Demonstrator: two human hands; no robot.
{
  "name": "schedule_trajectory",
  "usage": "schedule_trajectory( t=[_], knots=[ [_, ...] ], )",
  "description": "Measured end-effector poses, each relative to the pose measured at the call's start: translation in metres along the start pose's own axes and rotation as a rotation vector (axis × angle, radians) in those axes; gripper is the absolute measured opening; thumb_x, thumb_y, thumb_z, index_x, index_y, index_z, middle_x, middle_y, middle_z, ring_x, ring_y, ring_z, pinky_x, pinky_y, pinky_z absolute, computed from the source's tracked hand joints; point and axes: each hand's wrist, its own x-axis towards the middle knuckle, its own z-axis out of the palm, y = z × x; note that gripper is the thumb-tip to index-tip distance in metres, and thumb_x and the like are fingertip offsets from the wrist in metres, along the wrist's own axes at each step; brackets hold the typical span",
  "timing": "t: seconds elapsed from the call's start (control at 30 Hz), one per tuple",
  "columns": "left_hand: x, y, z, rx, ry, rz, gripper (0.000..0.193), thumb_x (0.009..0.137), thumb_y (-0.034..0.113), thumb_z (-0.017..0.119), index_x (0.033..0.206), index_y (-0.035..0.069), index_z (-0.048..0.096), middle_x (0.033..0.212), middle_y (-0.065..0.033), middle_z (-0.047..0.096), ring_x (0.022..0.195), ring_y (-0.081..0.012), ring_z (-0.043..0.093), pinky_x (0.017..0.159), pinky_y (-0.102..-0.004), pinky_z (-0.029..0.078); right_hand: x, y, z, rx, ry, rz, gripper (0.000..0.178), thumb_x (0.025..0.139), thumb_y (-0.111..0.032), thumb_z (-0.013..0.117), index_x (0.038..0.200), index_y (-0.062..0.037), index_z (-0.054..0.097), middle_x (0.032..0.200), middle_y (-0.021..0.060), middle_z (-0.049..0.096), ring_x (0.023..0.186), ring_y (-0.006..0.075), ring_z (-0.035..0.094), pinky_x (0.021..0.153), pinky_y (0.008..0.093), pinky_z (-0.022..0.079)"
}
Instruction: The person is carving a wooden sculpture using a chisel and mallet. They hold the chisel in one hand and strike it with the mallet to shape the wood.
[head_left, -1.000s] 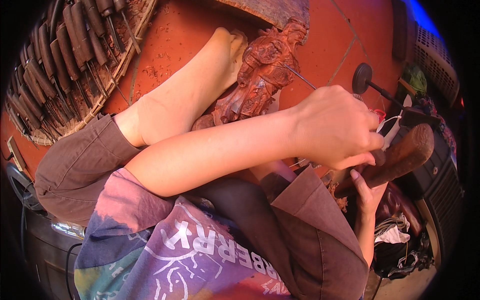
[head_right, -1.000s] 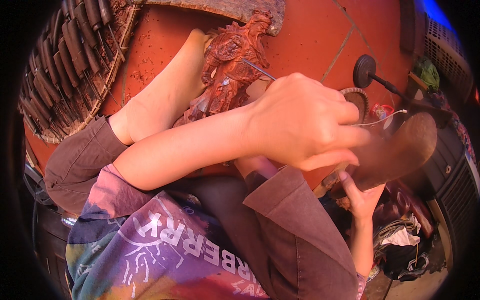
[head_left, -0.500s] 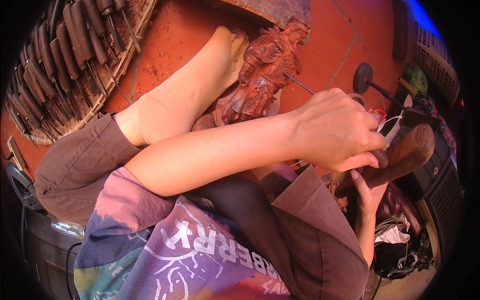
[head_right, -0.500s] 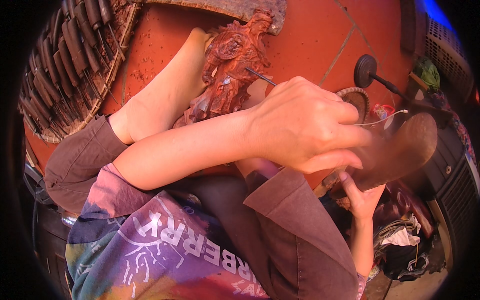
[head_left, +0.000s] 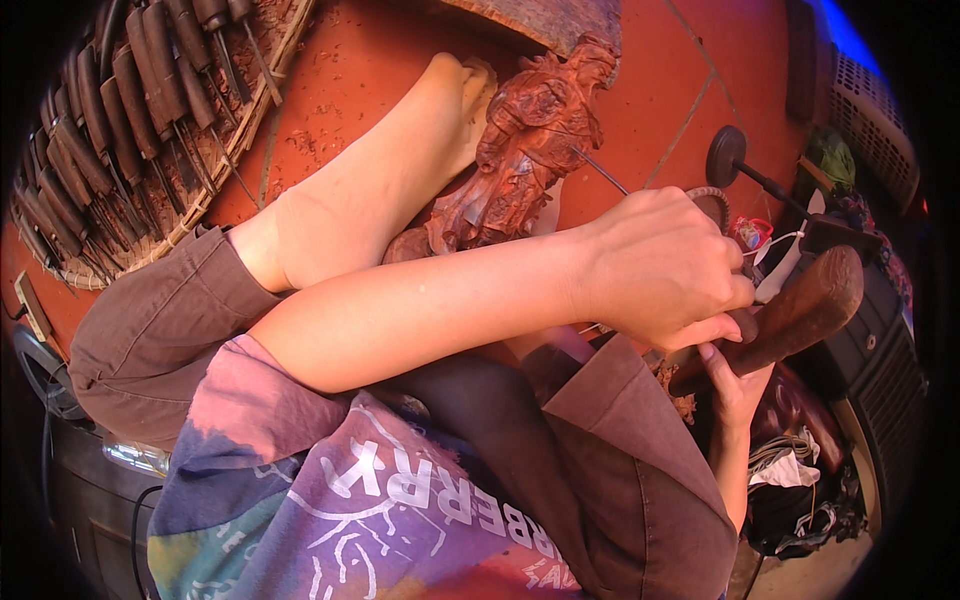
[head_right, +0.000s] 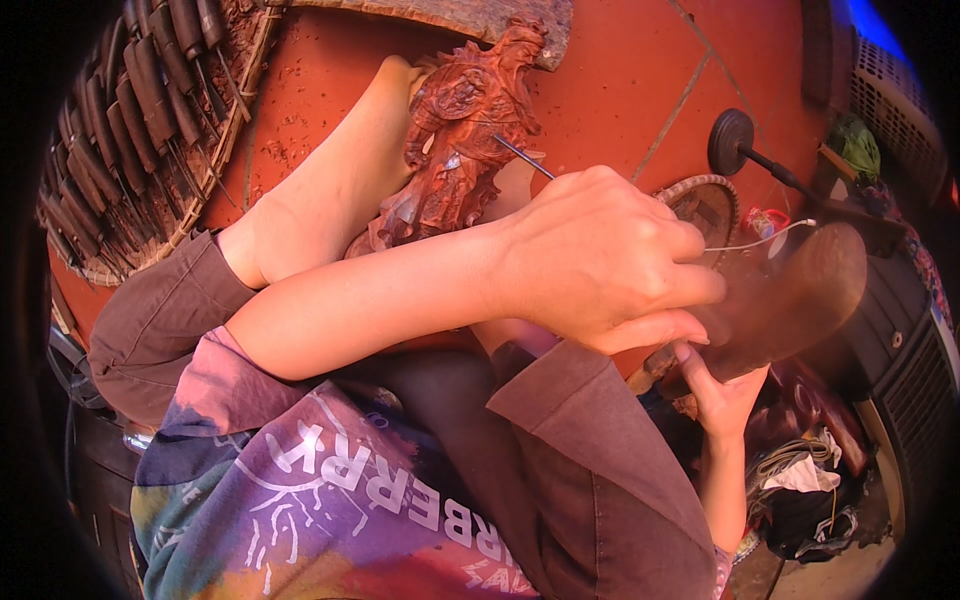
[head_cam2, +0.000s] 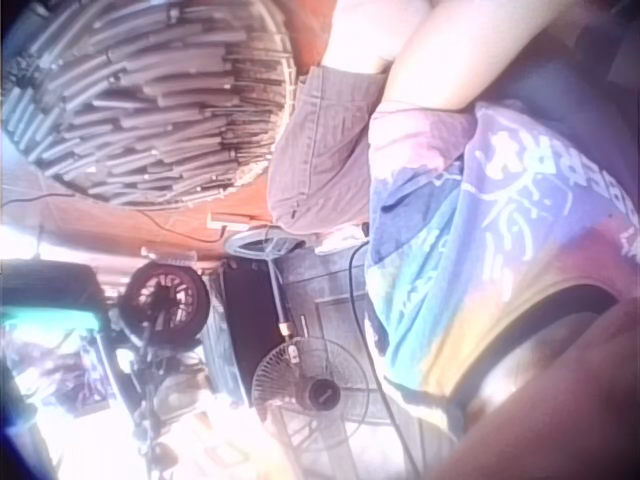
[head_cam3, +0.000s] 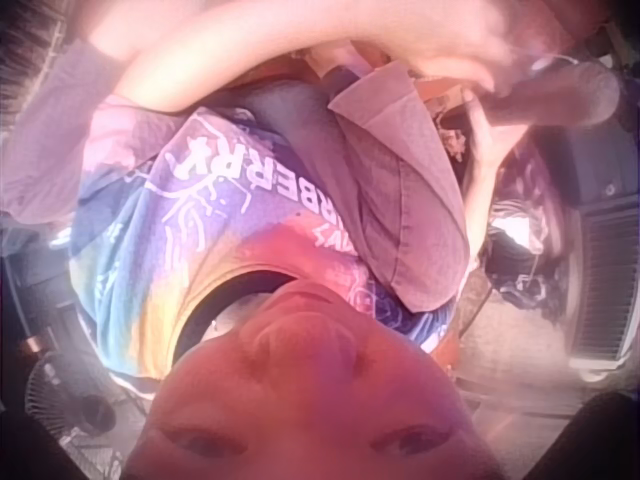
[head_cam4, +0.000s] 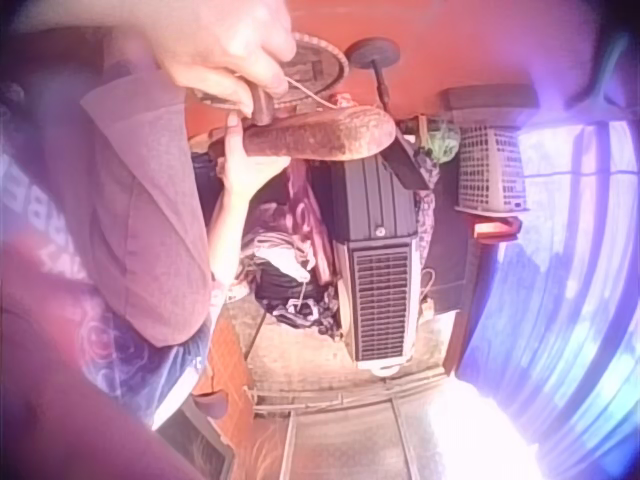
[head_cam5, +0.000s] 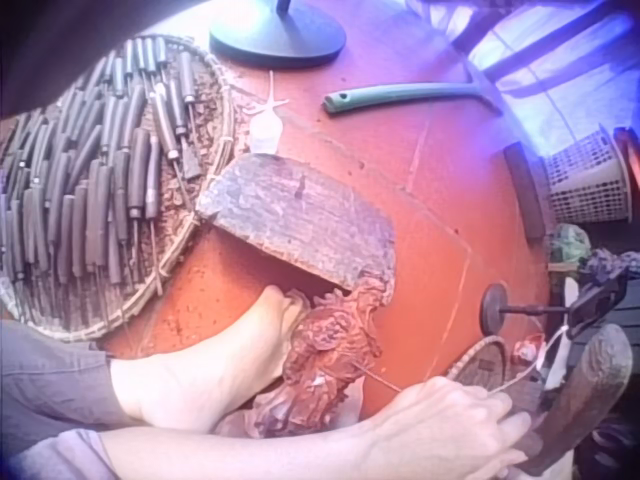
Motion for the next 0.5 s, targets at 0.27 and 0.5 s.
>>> schedule_trajectory(
  t=[0.27,0.5],
  knots=[
    [0.0002,-0.0020,-0.0010,0.022,0.004,-0.008,0.024,0.083,0.039,0.069,0.083,0.016,0.066,0.068,-0.0043,0.059,0.065,-0.0265,0.066,0.049,-0.0392,0.049,-0.0001,0.0036,-0.0027,-0.010,-0.006,-0.015,0.054,0.074,-0.005,0.071,0.124,0.0024,0.053,0.113,0.0085,0.056,0.107,0.0206,0.055,0.098,0.0341,0.039],
    [0.0008,-0.0018,-0.0011,0.040,0.024,-0.017,0.024,0.082,0.040,0.070,0.086,0.016,0.068,0.068,-0.0036,0.059,0.064,-0.0256,0.066,0.049,-0.0388,0.049,0.0012,0.0037,0.0046,0.064,0.049,-0.089,0.048,0.073,0.003,0.075,0.117,0.0007,0.055,0.093,0.0060,0.062,0.081,0.0147,0.060,0.074,0.0278,0.048]
  ],
)
